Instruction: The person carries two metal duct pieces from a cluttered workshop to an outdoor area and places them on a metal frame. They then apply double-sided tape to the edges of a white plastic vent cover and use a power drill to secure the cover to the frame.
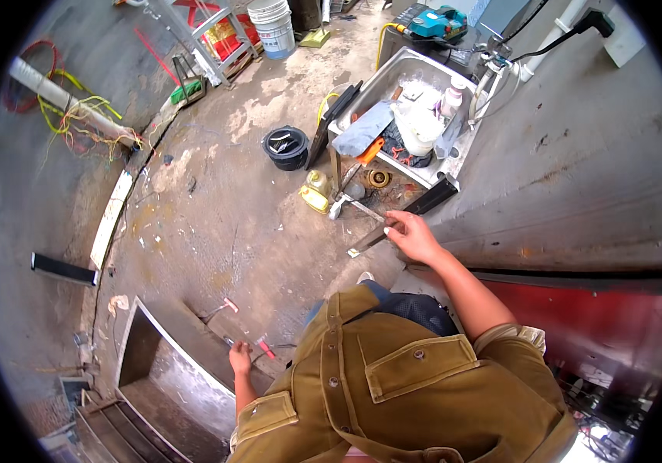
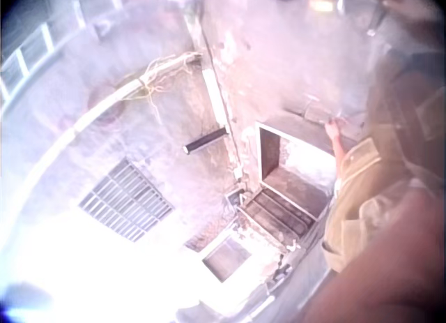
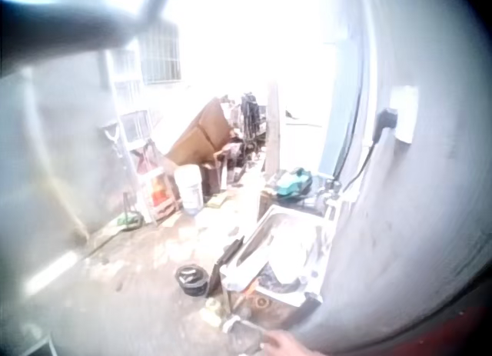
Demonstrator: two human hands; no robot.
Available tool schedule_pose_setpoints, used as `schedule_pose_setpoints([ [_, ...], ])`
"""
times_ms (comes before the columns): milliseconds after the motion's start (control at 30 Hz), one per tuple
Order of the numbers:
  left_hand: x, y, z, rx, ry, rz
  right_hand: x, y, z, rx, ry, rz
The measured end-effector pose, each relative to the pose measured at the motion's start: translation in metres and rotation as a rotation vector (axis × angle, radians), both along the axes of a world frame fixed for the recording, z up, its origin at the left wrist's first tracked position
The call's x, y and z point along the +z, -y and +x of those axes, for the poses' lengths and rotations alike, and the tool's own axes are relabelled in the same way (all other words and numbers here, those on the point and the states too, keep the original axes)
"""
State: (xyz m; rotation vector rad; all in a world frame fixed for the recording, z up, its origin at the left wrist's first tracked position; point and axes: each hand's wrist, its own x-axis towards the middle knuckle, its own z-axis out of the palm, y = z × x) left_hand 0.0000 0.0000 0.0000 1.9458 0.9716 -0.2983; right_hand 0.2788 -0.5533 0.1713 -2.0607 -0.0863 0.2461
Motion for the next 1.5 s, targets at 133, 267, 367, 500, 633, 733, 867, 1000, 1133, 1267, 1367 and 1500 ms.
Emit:
schedule_pose_setpoints([
  [133, 0.03, 0.055, 0.157, -0.282, 0.226, 0.133, 0.021, 0.028, 0.047, -0.09, 0.013, -0.035],
  [267, 0.113, 0.122, 0.343, -0.68, 0.377, 0.331, 0.015, 0.033, 0.066, -0.207, -0.033, -0.043],
  [367, 0.145, 0.187, 0.471, -0.915, 0.559, 0.227, 0.003, 0.038, 0.068, -0.398, -0.007, -0.043],
  [500, 0.14, 0.29, 0.605, -1.358, 0.763, 0.082, -0.028, 0.031, 0.05, -0.787, -0.066, 0.044],
  [633, 0.129, 0.398, 0.684, -1.807, 0.881, 0.112, -0.017, -0.007, 0.035, -0.965, -0.152, -0.013],
  [733, 0.096, 0.473, 0.721, -1.973, 0.918, 0.147, -0.01, -0.042, 0.019, -1.11, -0.173, -0.029],
  [867, 0.042, 0.55, 0.724, -2.063, 0.849, 0.252, -0.013, -0.086, -0.04, -1.318, -0.26, -0.13],
  [1000, 0.006, 0.586, 0.724, -2.149, 0.757, 0.461, -0.002, -0.119, -0.073, -1.528, -0.275, 0.001],
  [1133, 0.005, 0.599, 0.729, -2.241, 0.848, 0.501, 0.003, -0.139, -0.085, -1.59, -0.334, -0.089],
  [1267, 0.016, 0.596, 0.746, -2.247, 0.945, 0.385, -0.004, -0.136, -0.09, -1.608, -0.333, -0.152],
  [1367, 0.033, 0.598, 0.755, -2.257, 0.916, 0.34, 0.009, -0.116, -0.072, -1.605, -0.298, -0.109],
  [1500, 0.066, 0.608, 0.762, -2.373, 0.861, 0.138, 0.013, -0.099, -0.056, -1.528, -0.349, -0.061],
])
